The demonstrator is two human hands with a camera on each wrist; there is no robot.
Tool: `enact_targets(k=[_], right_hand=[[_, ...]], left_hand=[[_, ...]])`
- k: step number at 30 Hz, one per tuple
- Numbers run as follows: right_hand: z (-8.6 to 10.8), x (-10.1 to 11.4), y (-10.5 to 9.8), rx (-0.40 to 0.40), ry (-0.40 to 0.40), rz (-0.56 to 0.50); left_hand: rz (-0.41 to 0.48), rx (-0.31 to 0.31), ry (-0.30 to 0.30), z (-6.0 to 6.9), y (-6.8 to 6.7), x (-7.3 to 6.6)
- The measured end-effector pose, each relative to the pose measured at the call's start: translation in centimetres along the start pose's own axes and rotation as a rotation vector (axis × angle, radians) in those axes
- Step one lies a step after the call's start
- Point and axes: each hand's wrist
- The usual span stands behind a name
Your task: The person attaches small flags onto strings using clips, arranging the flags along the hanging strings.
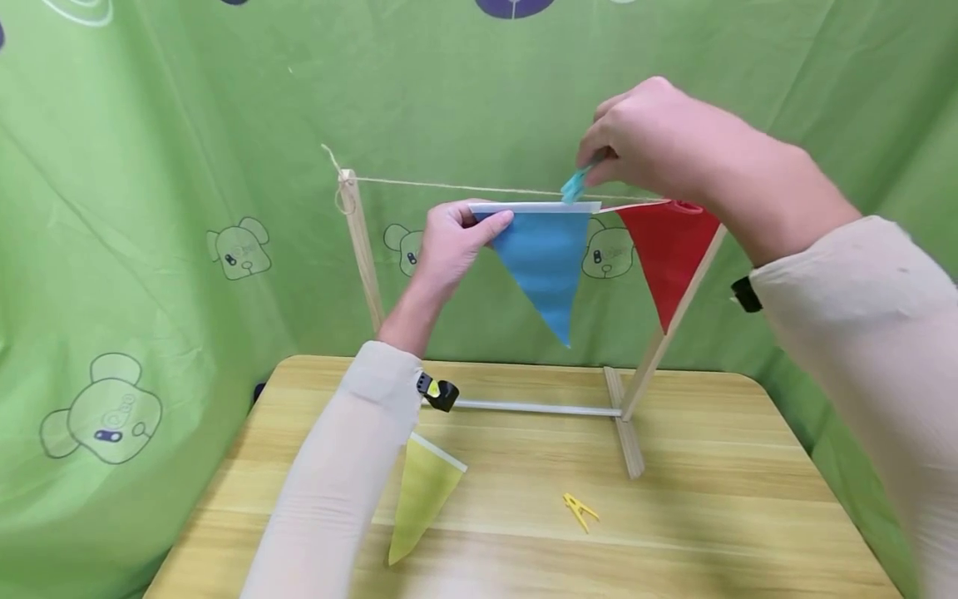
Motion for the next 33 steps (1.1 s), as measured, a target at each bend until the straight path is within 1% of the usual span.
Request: enact_targets(k=[4,9,16,23,29,33], right_hand=[[-0.5,0.2,0.2,0.031,-0.005,0.005],[-0.5,0.0,0.7,0.058,-0.009,0.001],[-0.5,-0.2,0.8,0.065,-0.013,0.005],[-0.6,0.1,0.8,0.086,0.015,0.006],[-0.7,0.1,0.7,0.089,0.005,0.008],[-0.7,0.2,0.7,0.098,0.028,0.001]], left_hand=[[-0.006,-0.001,-0.008,-0.1,0.2,-0.1],[0.001,-0.002,-0.012,-0.3,0.5,-0.1],[0.003,0.001,-0.018,-0.7,0.8,-0.2],[-0.001,0.004,-0.020,-0.7,1.0,-0.4],[0.006,-0.004,-0.024,-0.7,1.2,-0.3],[0.005,0.000,-0.021,-0.8,1.2,-0.3]])
Point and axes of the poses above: each hand's wrist, its own z-axis away from the middle knuckle, its own y-axis out of the palm, x = y × z, and after that the axes turned 10 degrees about -z, right-handed
